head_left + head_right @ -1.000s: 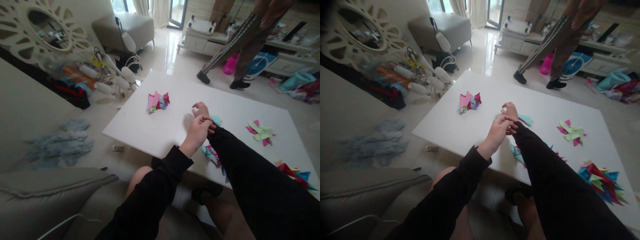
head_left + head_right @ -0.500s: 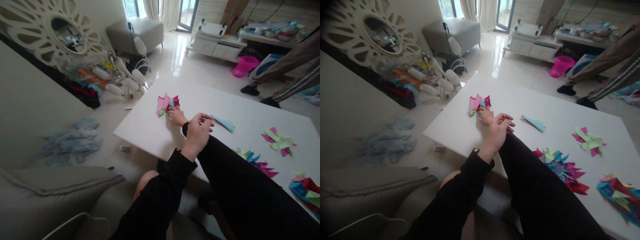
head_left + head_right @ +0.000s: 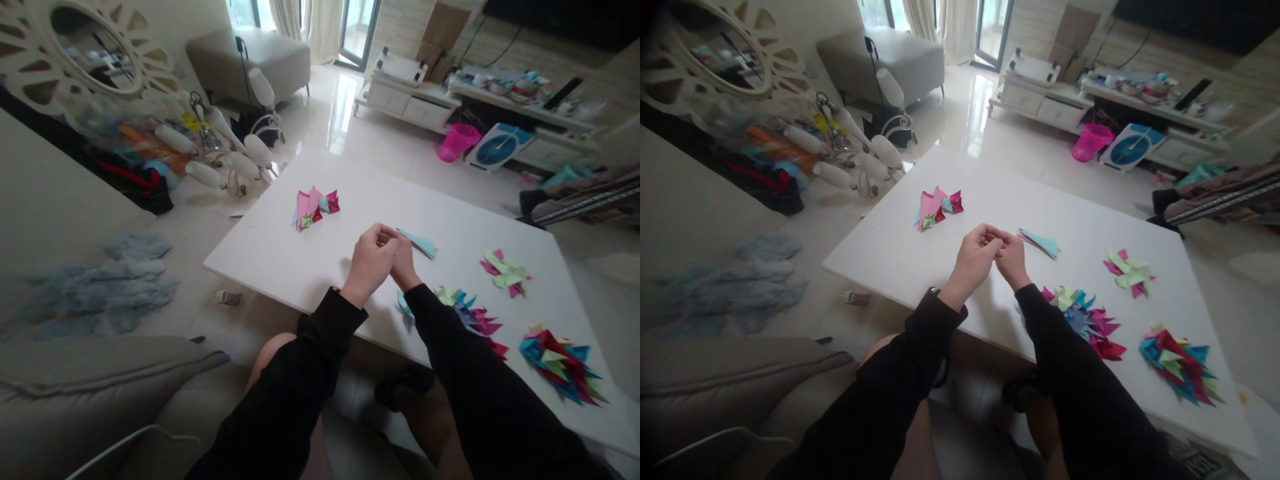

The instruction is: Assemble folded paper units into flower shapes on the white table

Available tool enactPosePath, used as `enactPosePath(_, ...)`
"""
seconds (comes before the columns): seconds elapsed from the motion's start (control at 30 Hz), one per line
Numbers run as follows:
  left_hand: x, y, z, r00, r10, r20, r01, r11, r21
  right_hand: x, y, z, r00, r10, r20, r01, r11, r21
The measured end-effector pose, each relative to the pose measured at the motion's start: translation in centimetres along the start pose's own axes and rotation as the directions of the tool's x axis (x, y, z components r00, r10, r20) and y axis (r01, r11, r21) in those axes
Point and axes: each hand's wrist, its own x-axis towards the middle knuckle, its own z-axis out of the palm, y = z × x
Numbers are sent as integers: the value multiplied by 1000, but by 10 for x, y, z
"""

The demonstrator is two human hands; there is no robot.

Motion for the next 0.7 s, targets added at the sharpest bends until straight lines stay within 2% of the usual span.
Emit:
enactPosePath(0.03, 0, -3, 1, 999, 18, 29, -19, 999, 26, -12, -3, -16, 995, 41, -87, -36, 997, 63)
enactPosePath(0.1, -3, -8, 6, 995, 36, 88, -44, 995, 86, -37, -10, -46, 951, 162, -265, -107, 972, 209)
enactPosePath(0.17, -8, -12, 12, 987, 42, 152, -68, 982, 175, -61, -19, -72, 892, 287, -349, -165, 926, 339)
enactPosePath(0.23, -15, -15, 19, 969, 66, 239, -132, 953, 271, -79, -27, -92, 867, 371, -333, -210, 878, 430)
enactPosePath(0.3, -23, -17, 28, 925, 105, 365, -229, 920, 318, -91, -35, -107, 864, 406, -299, -226, 842, 490)
enactPosePath(0.4, -32, -21, 41, 841, 149, 521, -335, 898, 285, -97, -43, -120, 876, 384, -293, -198, 839, 507)
enactPosePath(0.47, -33, -25, 50, 812, 146, 565, -334, 910, 246, -97, -44, -126, 884, 366, -292, -185, 846, 501)
enactPosePath(0.6, -29, -32, 66, 820, 128, 558, -278, 941, 193, -97, -41, -140, 881, 370, -295, -189, 846, 499)
enactPosePath(0.7, -25, -35, 74, 837, 115, 534, -250, 950, 189, -99, -38, -150, 892, 327, -311, -176, 887, 428)
